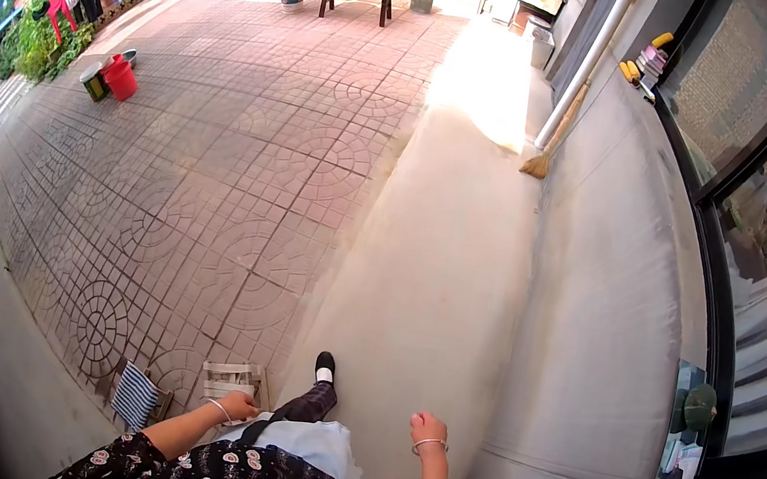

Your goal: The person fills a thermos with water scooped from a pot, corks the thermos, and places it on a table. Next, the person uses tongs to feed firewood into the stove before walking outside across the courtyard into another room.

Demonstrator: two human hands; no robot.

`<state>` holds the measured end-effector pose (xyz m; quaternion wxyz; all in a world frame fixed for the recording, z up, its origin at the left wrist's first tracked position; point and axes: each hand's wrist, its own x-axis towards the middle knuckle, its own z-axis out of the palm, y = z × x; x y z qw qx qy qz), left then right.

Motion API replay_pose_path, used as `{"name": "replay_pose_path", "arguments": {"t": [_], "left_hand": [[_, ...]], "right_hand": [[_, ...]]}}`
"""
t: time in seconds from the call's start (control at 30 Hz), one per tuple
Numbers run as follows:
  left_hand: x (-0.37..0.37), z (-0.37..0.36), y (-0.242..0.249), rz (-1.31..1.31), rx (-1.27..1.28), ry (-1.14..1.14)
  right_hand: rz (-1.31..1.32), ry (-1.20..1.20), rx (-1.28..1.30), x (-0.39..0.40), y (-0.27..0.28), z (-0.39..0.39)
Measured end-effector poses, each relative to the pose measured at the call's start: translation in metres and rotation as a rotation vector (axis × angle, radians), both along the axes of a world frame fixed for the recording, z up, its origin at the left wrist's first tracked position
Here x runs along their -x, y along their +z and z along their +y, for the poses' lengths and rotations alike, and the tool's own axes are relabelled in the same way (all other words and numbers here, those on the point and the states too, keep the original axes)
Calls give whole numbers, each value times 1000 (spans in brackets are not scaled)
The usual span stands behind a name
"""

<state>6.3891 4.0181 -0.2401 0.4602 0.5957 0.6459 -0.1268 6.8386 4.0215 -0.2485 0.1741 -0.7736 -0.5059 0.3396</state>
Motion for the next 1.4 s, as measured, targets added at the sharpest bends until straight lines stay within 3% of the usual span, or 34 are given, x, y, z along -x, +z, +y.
{"name": "replay_pose_path", "arguments": {"t": [0.13,0.23,0.3,0.4,0.5,0.6,0.7,0.8,0.87,1.0,1.1,1.17,1.3,1.4], "left_hand": [[-26,109,-20,-13,8,27],[-52,205,-23,-53,-78,64],[-68,269,-17,-137,-27,193],[-98,357,13,-147,-169,66],[-127,430,23,-193,-236,40],[-155,497,10,-215,-217,59],[-181,550,-1,-152,-192,59],[-203,599,0,-51,-154,38],[-217,637,-6,-35,-103,47],[-252,714,-6,-44,-67,86],[-269,784,-18,-95,-80,126],[-282,845,-21,-74,-49,136],[-310,965,-32,-62,-57,104],[-351,1060,-25,-120,-63,116]], "right_hand": [[-82,52,-86,-14,4,115],[299,-242,297,-14,19,164],[228,-130,454,-22,11,188],[49,14,388,-47,-36,212],[377,-361,606,-51,1,263],[252,-259,644,-83,-16,310],[324,-301,561,-124,-32,377],[402,-433,653,-162,-29,484],[289,-231,477,-191,-37,550],[413,-265,407,-215,22,706],[336,-173,222,-241,2,801],[328,-162,179,-251,18,867],[375,-245,197,-278,2,937],[322,-293,368,-295,-2,971]]}}
